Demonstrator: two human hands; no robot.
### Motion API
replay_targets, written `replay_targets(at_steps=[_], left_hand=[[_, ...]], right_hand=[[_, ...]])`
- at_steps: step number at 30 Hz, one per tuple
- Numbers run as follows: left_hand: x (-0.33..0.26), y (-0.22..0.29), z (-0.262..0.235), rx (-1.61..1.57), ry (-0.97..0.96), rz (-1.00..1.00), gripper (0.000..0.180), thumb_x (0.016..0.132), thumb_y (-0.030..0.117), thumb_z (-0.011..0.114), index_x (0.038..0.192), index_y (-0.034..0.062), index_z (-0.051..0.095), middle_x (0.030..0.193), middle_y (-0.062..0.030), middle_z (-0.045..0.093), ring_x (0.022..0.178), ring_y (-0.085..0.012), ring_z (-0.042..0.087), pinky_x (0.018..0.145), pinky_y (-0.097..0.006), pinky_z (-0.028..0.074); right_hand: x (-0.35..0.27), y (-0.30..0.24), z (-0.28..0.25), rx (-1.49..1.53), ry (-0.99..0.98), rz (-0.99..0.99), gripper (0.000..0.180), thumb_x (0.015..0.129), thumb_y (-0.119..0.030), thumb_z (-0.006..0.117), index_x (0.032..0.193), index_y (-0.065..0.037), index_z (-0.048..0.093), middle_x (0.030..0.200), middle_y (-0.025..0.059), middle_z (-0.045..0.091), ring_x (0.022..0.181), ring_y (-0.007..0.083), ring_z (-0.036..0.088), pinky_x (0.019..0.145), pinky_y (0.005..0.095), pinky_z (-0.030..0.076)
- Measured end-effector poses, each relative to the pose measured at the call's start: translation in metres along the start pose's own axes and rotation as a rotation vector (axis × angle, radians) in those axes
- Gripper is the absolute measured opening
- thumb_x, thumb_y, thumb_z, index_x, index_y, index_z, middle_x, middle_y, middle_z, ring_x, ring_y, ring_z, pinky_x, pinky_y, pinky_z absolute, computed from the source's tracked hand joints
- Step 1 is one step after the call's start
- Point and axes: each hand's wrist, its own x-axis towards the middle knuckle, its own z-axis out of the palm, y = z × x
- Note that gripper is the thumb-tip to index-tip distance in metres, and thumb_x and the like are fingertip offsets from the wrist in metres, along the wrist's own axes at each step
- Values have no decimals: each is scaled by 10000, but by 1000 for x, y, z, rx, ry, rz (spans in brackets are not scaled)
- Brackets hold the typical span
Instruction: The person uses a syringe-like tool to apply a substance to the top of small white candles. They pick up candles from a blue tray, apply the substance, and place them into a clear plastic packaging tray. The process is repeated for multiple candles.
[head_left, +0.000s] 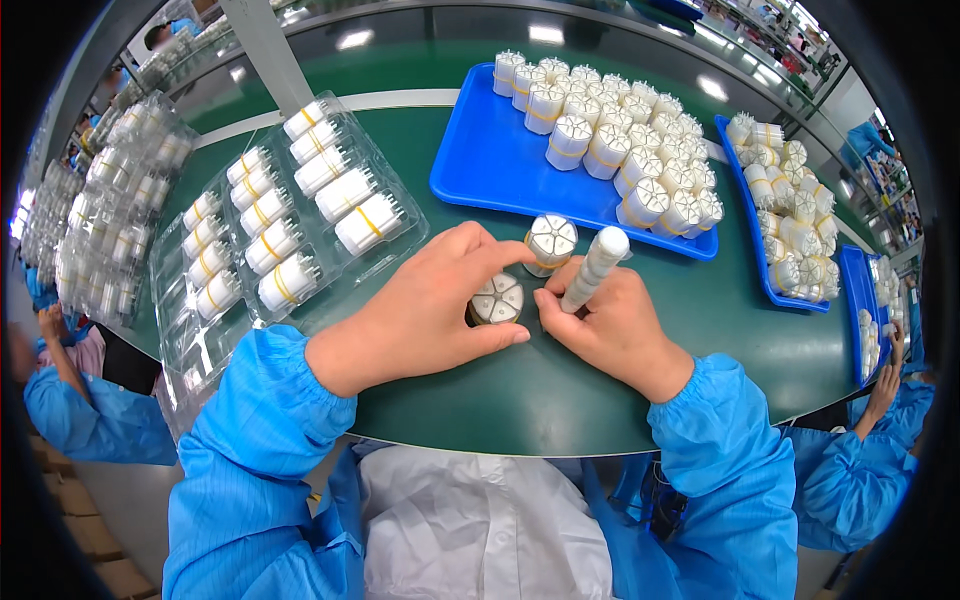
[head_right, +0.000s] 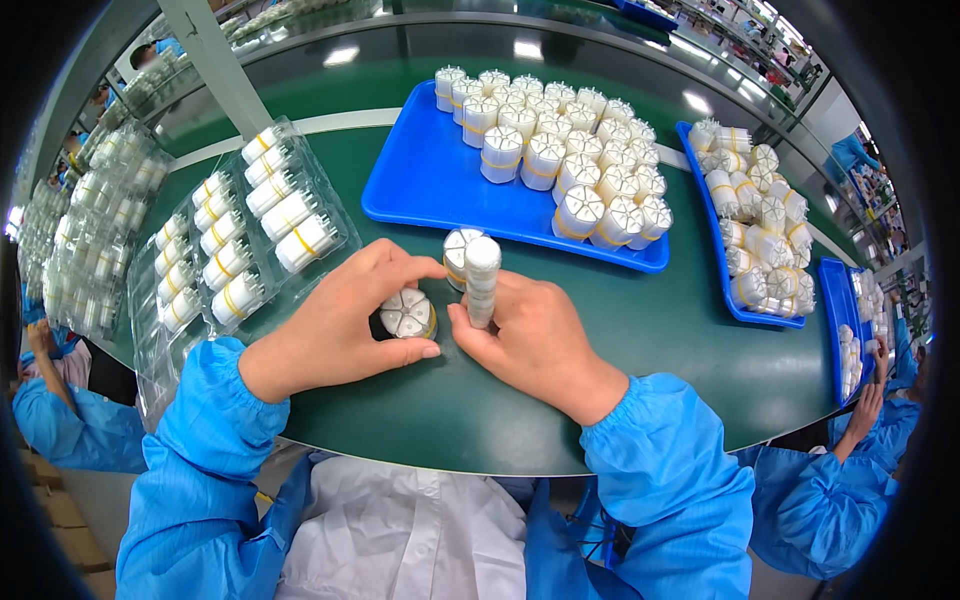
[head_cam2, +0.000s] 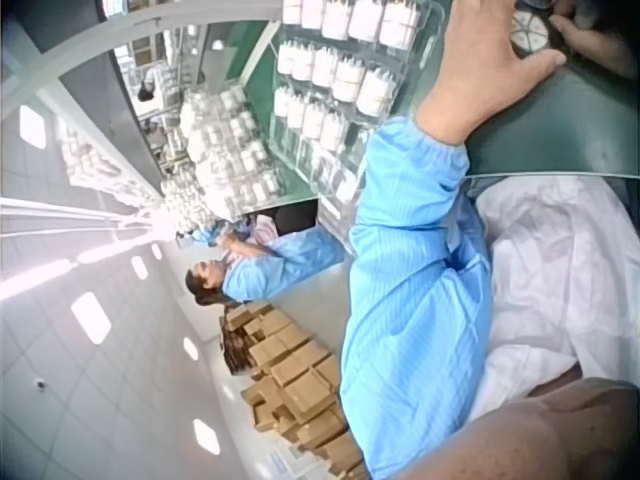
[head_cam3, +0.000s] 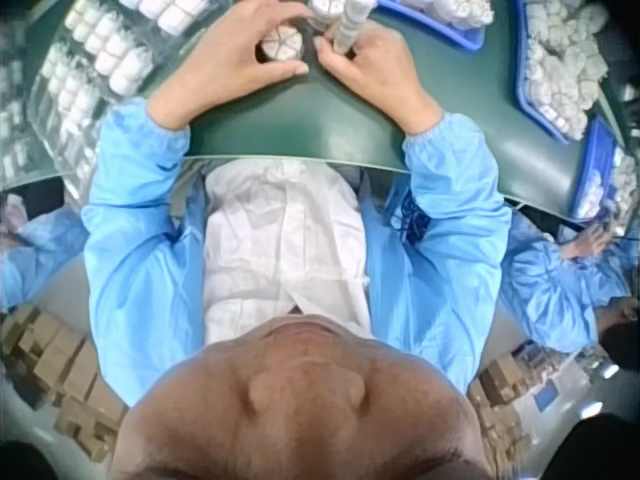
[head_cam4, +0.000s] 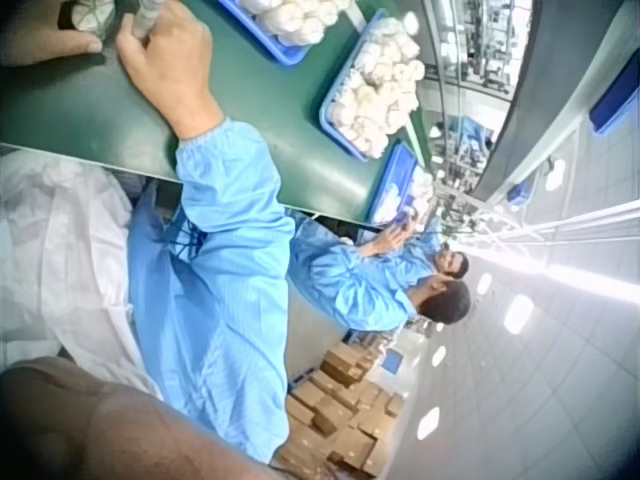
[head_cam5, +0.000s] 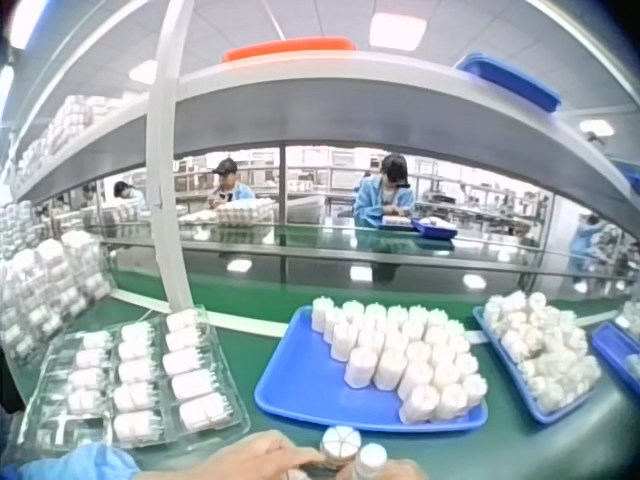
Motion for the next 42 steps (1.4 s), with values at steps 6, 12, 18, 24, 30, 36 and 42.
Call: replay_targets(at_steps=[6, 12, 18, 24, 30, 36, 42], left_hand=[[-4, -6, 15, -95, 46, 102, 554, 719, 210, 913, 1168, 49, 631, 1068, -98, 617, 983, -291, 617, 865, -380, 523], [-5, 0, 29, -107, 102, 115, 568, 698, 247, 932, 1130, 49, 620, 1026, -99, 611, 917, -266, 599, 770, -364, 513], [-8, 3, 35, -109, 127, 81, 593, 688, 273, 940, 1126, 50, 608, 997, -93, 582, 861, -250, 575, 724, -358, 496], [-9, 3, 35, -11, 182, 128, 570, 696, 259, 926, 1124, 41, 619, 1005, -100, 583, 888, -284, 585, 751, -383, 499], [-10, 5, 36, -80, 167, 130, 529, 735, 170, 877, 1175, 39, 615, 1068, -121, 608, 958, -302, 609, 810, -390, 511], [-10, 8, 34, -108, 141, 125, 540, 747, 111, 831, 1228, 39, 595, 1086, -130, 609, 978, -310, 614, 833, -397, 512], [-10, 7, 36, -73, 176, 146, 555, 738, 117, 841, 1225, 35, 589, 1065, -128, 604, 942, -291, 606, 813, -380, 509]], right_hand=[[2, -5, -17, 222, 166, 19, 93, 853, -42, 731, 783, -12, 678, 688, 65, 646, 589, 166, 600, 529, 320, 443], [0, -14, -20, 197, 150, -77, 86, 851, -36, 748, 798, -14, 683, 705, 55, 647, 603, 146, 600, 528, 305, 437], [-3, -20, -16, 127, 119, -125, 108, 844, -31, 759, 788, -9, 669, 729, 76, 641, 604, 167, 599, 525, 319, 442], [-2, -18, -8, 66, 119, -152, 119, 840, -24, 749, 777, -11, 649, 705, 77, 609, 609, 191, 573, 535, 344, 431], [-3, -14, -18, 302, 168, 30, 106, 861, -19, 724, 776, -9, 660, 720, 51, 633, 625, 154, 578, 551, 319, 429], [0, -14, -17, 203, 138, -44, 81, 867, -29, 724, 799, -11, 685, 724, 55, 635, 639, 150, 589, 556, 312, 434], [-1, -12, -11, 153, 99, -98, 91, 867, -35, 723, 793, -12, 674, 730, 57, 613, 628, 164, 580, 546, 327, 428]])
